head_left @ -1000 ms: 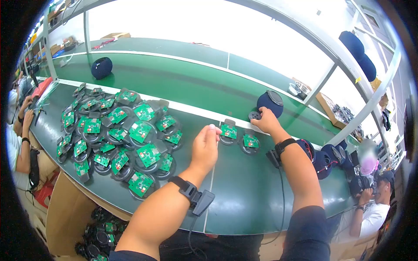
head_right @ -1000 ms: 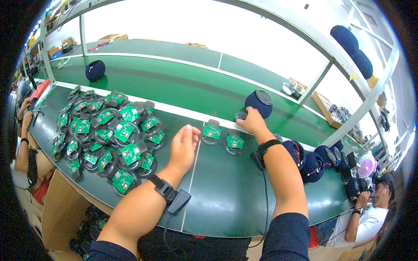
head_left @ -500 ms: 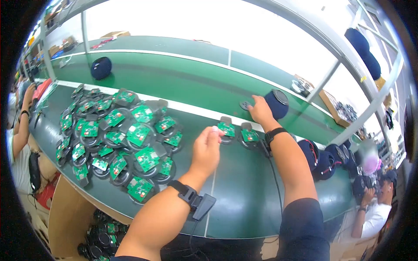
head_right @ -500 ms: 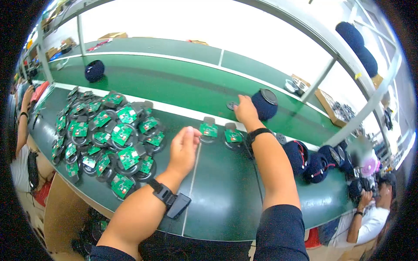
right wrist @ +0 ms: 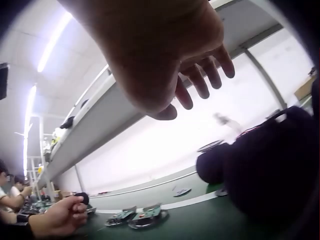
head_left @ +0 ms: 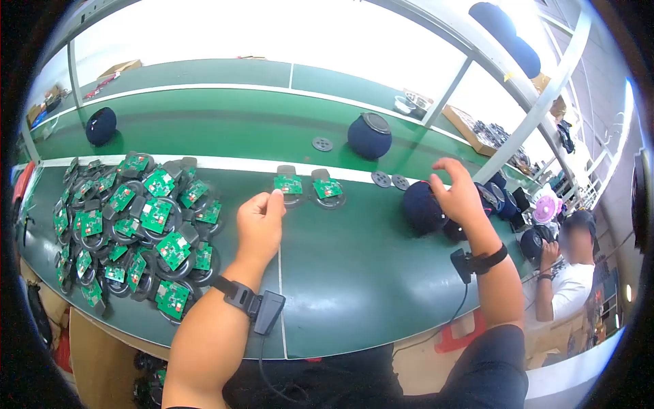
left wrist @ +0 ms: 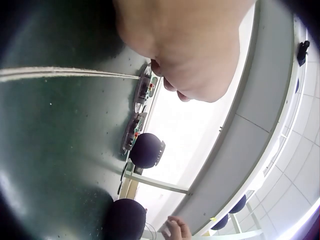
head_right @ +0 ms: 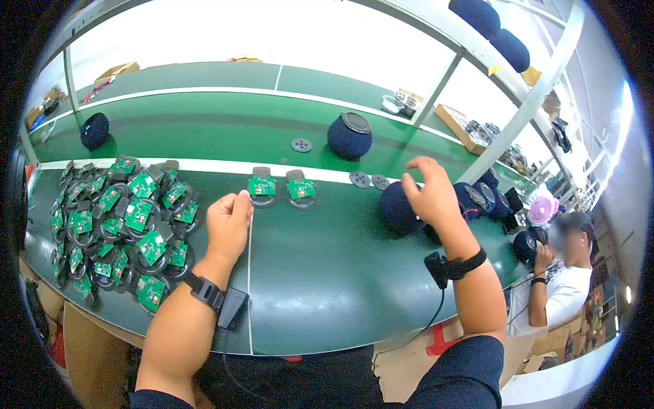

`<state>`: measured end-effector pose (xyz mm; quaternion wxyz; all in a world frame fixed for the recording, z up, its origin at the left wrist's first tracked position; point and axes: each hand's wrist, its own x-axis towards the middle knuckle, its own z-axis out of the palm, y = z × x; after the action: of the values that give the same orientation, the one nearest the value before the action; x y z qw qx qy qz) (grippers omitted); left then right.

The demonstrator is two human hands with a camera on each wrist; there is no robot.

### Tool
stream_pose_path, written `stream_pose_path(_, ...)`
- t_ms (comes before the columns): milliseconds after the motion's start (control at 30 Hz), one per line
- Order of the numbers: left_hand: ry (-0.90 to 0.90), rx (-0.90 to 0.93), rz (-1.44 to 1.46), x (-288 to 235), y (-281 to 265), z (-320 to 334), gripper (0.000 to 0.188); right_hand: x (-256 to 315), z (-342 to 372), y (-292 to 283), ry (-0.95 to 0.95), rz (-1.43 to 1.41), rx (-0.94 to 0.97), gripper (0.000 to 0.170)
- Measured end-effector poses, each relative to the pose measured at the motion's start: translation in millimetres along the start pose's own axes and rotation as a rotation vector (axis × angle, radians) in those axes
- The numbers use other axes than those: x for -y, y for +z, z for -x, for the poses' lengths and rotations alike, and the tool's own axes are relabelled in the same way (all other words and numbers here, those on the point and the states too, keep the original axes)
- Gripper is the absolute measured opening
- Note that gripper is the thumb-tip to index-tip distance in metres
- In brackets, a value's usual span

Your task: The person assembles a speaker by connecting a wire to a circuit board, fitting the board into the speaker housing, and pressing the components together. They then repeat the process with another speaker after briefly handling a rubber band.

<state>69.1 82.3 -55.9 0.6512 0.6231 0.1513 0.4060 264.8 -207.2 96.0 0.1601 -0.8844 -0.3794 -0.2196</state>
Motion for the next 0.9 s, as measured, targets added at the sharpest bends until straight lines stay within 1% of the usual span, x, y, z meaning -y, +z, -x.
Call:
stream_pose_path(33,0.0,0.006,0.006,-1,-1,0,0.042,-14,3,-5,0.004,0.007,-0.002,0.032)
stream_pose_path(100,-0.058,0.066,0.068,-3,-2,1,0.04,-42,4,-10,0.276,-0.06,0.22,0.036)
stream_pose_path(133,-0.039,0.072,0.069,-4,0,1,0.04,-54,3,-10,0.235,-0.058,0.315,0.04)
stream_pose_path(167,-0.038,0.08,0.07,-6,1,2,0.04,-61,2,-8,0.242,-0.057,0.311,0.04)
stream_pose_path(233,-0.059,0.072,0.089,-11,1,4,0.037,-71,-2,-4,0.319,-0.124,0.529,0.04)
stream_pose_path(267,-0.034,0.088,0.089,-8,-1,3,0.036,-75,-1,-2,0.27,-0.115,0.46,0.046)
stream_pose_path(300,-0.03,0.091,0.086,-7,0,2,0.036,-67,-1,-7,0.271,-0.118,0.457,0.046)
stream_pose_path(367,0.02,0.054,0.091,-6,2,2,0.035,-40,-2,-20,0.428,-0.118,0.624,0.054)
stream_pose_path(400,0.018,0.057,0.088,-5,1,2,0.035,-39,0,-19,0.489,-0.202,0.68,0.062)
stream_pose_path(433,0.023,0.066,0.093,-4,0,1,0.033,-36,4,-16,0.492,-0.208,0.681,0.062)
stream_pose_path(500,0.024,0.076,0.093,-3,1,2,0.032,-24,12,-9,0.513,-0.308,0.779,0.066)
stream_pose_path(533,0.019,0.093,0.101,-3,1,2,0.029,-12,15,-9,0.507,-0.291,0.797,0.066)
stream_pose_path(567,0.014,0.111,0.109,-3,1,3,0.027,-8,18,-7,0.51,-0.299,0.799,0.066)
stream_pose_path(667,0.015,0.148,0.117,-2,2,5,0.023,5,25,0,0.437,-0.493,0.801,0.064)
stream_pose_path(800,-0.017,0.209,0.141,-10,4,11,0.021,42,38,8,0.362,-0.526,0.783,0.063)
stream_pose_path(833,-0.021,0.192,0.125,-11,3,11,0.021,53,41,9,0.347,-0.538,0.798,0.063)
stream_pose_path(900,0.103,0.03,0.025,-12,1,5,0.019,77,46,7,0.223,-0.551,0.807,0.07)
